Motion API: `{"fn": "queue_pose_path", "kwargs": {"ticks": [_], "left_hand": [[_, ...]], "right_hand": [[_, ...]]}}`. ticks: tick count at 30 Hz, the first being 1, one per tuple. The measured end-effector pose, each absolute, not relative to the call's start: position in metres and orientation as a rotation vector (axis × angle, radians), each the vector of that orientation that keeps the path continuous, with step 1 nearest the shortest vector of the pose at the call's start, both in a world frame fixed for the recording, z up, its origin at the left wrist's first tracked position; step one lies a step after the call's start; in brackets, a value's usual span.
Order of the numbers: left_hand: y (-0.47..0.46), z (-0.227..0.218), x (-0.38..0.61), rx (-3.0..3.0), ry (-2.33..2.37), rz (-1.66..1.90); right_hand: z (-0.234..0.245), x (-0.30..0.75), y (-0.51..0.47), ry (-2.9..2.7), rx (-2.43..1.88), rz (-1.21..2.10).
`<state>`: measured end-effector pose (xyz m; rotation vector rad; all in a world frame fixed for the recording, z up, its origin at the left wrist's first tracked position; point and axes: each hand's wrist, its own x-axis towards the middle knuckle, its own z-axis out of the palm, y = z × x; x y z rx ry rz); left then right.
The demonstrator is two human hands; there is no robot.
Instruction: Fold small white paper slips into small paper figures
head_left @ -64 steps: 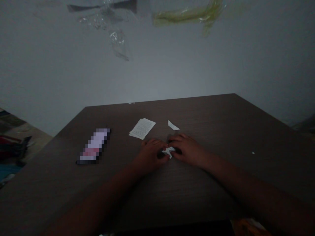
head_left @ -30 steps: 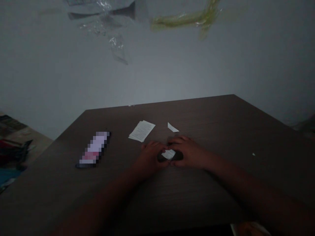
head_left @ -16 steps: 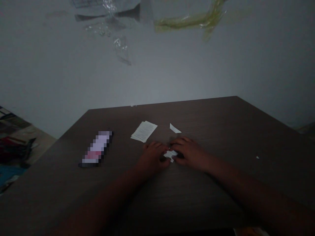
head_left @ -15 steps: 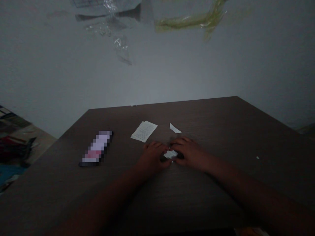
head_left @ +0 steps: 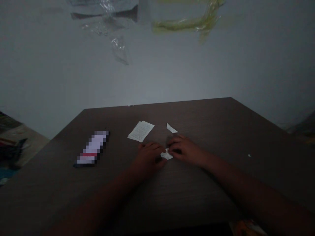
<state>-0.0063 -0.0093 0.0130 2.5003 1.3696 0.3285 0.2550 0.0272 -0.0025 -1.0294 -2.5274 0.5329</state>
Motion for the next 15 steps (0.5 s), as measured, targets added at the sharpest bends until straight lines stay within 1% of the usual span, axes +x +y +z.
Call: {"fn": "queue_pose_path", "kwargs": {"ticks": [9,15], "left_hand": [[-0.014,0.024,-0.006,2.500,1.323,0.266],[-0.017,0.028,-0.003,2.501,1.348,0.247]], "right_hand": [[-0.013,0.251,0.023,-2.476,-1.111,0.434],[-0.010,0.247,0.013,-2.515,-1.119,0.462]]}}
